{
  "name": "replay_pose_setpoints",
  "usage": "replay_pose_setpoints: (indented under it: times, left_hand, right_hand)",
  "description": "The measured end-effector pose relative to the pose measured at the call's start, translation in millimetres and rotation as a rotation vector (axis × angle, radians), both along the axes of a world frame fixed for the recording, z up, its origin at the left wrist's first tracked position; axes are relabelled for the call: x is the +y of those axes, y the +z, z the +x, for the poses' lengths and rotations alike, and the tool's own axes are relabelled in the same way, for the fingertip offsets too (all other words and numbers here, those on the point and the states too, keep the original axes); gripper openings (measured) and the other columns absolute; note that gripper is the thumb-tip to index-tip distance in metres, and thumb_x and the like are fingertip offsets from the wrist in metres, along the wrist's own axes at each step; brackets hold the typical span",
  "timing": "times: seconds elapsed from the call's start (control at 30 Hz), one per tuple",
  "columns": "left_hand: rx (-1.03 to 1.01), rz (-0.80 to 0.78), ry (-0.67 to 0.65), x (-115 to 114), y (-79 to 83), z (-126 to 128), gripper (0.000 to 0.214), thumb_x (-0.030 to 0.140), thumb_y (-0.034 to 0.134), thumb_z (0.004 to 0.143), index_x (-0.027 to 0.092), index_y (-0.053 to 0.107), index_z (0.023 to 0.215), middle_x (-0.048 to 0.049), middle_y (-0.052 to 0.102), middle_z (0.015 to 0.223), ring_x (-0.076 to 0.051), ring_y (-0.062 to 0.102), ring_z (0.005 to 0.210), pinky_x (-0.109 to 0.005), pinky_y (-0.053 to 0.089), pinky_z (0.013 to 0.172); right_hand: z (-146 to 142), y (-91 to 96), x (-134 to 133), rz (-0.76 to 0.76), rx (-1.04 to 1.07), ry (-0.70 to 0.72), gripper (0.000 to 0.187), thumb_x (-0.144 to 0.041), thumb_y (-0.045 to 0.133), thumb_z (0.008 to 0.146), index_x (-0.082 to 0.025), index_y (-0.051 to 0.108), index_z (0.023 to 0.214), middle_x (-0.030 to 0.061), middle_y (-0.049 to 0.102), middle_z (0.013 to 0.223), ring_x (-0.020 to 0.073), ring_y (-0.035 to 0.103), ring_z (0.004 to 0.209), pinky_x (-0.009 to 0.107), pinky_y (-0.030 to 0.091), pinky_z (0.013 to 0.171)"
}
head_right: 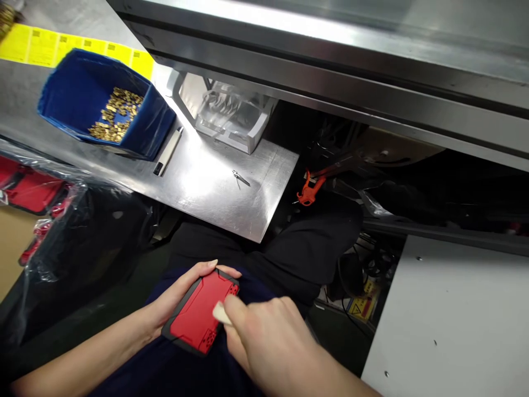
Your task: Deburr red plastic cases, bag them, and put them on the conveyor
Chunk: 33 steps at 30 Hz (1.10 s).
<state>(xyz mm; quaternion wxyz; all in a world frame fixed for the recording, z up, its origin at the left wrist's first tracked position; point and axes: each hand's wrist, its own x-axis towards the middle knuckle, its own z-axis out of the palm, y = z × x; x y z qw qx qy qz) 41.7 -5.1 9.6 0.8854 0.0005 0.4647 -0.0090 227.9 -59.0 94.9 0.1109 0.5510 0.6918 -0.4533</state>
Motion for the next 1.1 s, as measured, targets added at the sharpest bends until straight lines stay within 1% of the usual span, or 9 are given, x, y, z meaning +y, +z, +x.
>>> replay_pose_setpoints:
  times: [0.13, 0.23, 0.37, 0.5, 0.63, 0.77, 0.9, 1.03, 1.1]
  left_hand:
    - [-0.016, 0.018, 0.002, 0.8, 1.2, 0.0, 0.051, 0.059, 0.062, 0.089, 0.015, 0.073, 0.113, -0.0118, 0.076, 0.092, -0.025, 0.070, 0.080, -0.031, 0.055, 0.073]
    - [0.022, -0.012, 0.013, 0.8, 0.6, 0.2, 0.050, 0.059, 0.062, 0.089, 0.015, 0.074, 0.111, -0.0107, 0.076, 0.090, -0.021, 0.068, 0.071, -0.029, 0.054, 0.066]
    - [0.000, -0.005, 0.023, -0.6, 0.1, -0.1, 0.051, 0.059, 0.062, 0.090, 0.014, 0.073, 0.111, -0.0114, 0.076, 0.091, -0.023, 0.070, 0.076, -0.030, 0.056, 0.070]
    - [0.023, 0.005, 0.019, -0.9, 0.6, -1.0, 0.051, 0.060, 0.062, 0.090, 0.014, 0.074, 0.109, -0.0092, 0.074, 0.082, -0.019, 0.066, 0.065, -0.026, 0.053, 0.061]
    - [0.006, -0.003, 0.012, 0.1, 0.5, -1.4, 0.051, 0.059, 0.062, 0.090, 0.014, 0.073, 0.111, -0.0117, 0.076, 0.092, -0.023, 0.069, 0.076, -0.030, 0.056, 0.070]
    - [0.038, 0.001, 0.009, -0.2, 1.0, -1.9, 0.052, 0.061, 0.062, 0.089, 0.014, 0.073, 0.110, -0.0103, 0.075, 0.085, -0.020, 0.066, 0.067, -0.028, 0.053, 0.062]
    - [0.031, -0.001, 0.024, -0.3, 2.1, -2.2, 0.052, 0.061, 0.063, 0.089, 0.015, 0.073, 0.111, -0.0112, 0.076, 0.090, -0.022, 0.069, 0.076, -0.030, 0.055, 0.070]
    - [0.034, 0.007, -0.005, 1.9, 2.5, -1.8, 0.052, 0.061, 0.063, 0.089, 0.015, 0.073, 0.111, -0.0100, 0.075, 0.086, -0.021, 0.066, 0.068, -0.029, 0.053, 0.062]
    - [0.016, 0.020, -0.020, 3.5, 3.1, -1.2, 0.052, 0.060, 0.063, 0.088, 0.016, 0.073, 0.112, -0.0108, 0.076, 0.090, -0.022, 0.068, 0.072, -0.029, 0.054, 0.065]
  right_hand:
    - [-0.1, 1.4, 1.4, -0.022, 0.009, 0.034, 0.008, -0.030, 0.052, 0.097, -0.027, 0.052, 0.089, -0.0075, 0.071, 0.067, 0.0138, 0.062, 0.049, 0.030, 0.013, 0.047]
    - [-0.5, -0.4, 1.7, 0.013, -0.020, -0.017, 0.006, -0.032, 0.051, 0.099, -0.028, 0.053, 0.095, -0.0066, 0.073, 0.070, 0.0146, 0.064, 0.051, 0.030, 0.013, 0.049]
    - [-0.4, -2.4, 3.1, -0.010, 0.019, 0.017, 0.007, -0.031, 0.053, 0.098, -0.027, 0.053, 0.093, -0.0060, 0.073, 0.069, 0.0153, 0.065, 0.051, 0.030, 0.013, 0.049]
    - [2.1, -0.9, 6.7, -0.015, -0.039, -0.035, 0.010, -0.034, 0.050, 0.101, -0.028, 0.053, 0.095, -0.0059, 0.073, 0.070, 0.0153, 0.065, 0.053, 0.029, 0.014, 0.049]
    - [1.5, 0.1, 5.5, -0.026, 0.026, 0.002, 0.008, -0.031, 0.052, 0.099, -0.028, 0.051, 0.091, -0.0075, 0.071, 0.067, 0.0139, 0.062, 0.050, 0.030, 0.014, 0.048]
    - [-1.0, -0.7, 5.6, 0.009, -0.026, -0.027, 0.011, -0.035, 0.048, 0.103, -0.028, 0.054, 0.095, -0.0059, 0.073, 0.070, 0.0145, 0.063, 0.052, 0.030, 0.015, 0.049]
    - [-1.5, 0.5, 9.4, -0.031, 0.011, 0.028, 0.008, -0.031, 0.052, 0.099, -0.027, 0.054, 0.092, -0.0060, 0.072, 0.067, 0.0138, 0.062, 0.050, 0.030, 0.014, 0.049]
    - [2.7, 2.2, 12.3, -0.003, 0.000, -0.015, 0.010, -0.034, 0.051, 0.101, -0.027, 0.055, 0.093, -0.0062, 0.071, 0.069, 0.0136, 0.063, 0.053, 0.030, 0.015, 0.050]
    - [3.7, 2.9, 11.1, -0.023, 0.027, 0.003, 0.008, -0.030, 0.053, 0.098, -0.028, 0.054, 0.091, -0.0077, 0.070, 0.068, 0.0128, 0.062, 0.052, 0.030, 0.014, 0.050]
